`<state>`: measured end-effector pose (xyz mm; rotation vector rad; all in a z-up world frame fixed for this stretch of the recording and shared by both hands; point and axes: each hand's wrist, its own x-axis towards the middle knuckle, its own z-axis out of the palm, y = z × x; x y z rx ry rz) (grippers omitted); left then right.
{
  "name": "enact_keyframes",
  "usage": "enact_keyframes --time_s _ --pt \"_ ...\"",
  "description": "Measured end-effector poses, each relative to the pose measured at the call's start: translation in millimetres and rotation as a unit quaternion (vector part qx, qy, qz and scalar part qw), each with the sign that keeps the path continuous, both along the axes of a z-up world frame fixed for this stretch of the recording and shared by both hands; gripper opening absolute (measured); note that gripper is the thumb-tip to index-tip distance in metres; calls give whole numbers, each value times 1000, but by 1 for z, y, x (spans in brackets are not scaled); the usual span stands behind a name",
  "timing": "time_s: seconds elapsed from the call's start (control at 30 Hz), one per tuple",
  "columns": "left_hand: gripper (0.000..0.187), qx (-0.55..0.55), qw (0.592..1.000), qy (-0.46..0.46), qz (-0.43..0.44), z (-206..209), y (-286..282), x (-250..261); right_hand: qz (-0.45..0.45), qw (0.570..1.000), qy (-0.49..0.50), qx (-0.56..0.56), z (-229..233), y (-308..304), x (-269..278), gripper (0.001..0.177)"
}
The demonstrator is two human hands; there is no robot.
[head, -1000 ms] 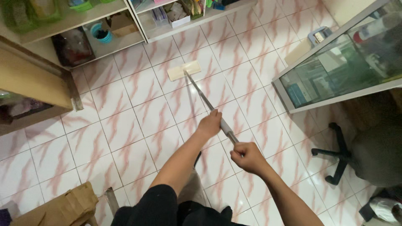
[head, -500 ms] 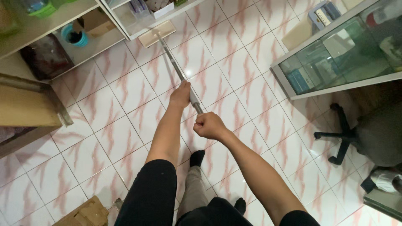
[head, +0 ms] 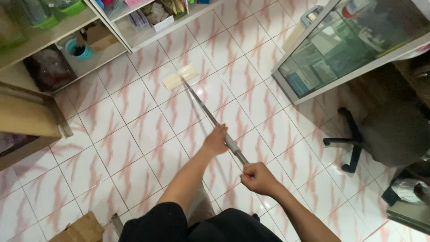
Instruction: The person mops the tiled floor of a room by hand, moving the mop back and forth across different sections of the tiles and progressing through a doorway into another area.
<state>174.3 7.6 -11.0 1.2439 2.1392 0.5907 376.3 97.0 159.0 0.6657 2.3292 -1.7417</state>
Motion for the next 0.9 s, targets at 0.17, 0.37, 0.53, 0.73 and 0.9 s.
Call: enact_keyframes --time_s 0.17,0.37,0.53,0.73,0.9 --pt "72 57 998 -8 -29 71 20 174 24 998 -53 12 91 36 160 39" --pt "48 77 991 2 -111 151 39 310 56 991 -118 -22 195 69 280 42" --pt "45 86 989 7 -117 168 42 330 85 988 -127 23 208 73 299 43" --pt "40 61 995 -12 -74 151 55 279 102 993 -63 4 168 87 255 45" --pt "43 79 995 48 -38 102 74 190 124 991 -56 14 127 101 156 46"
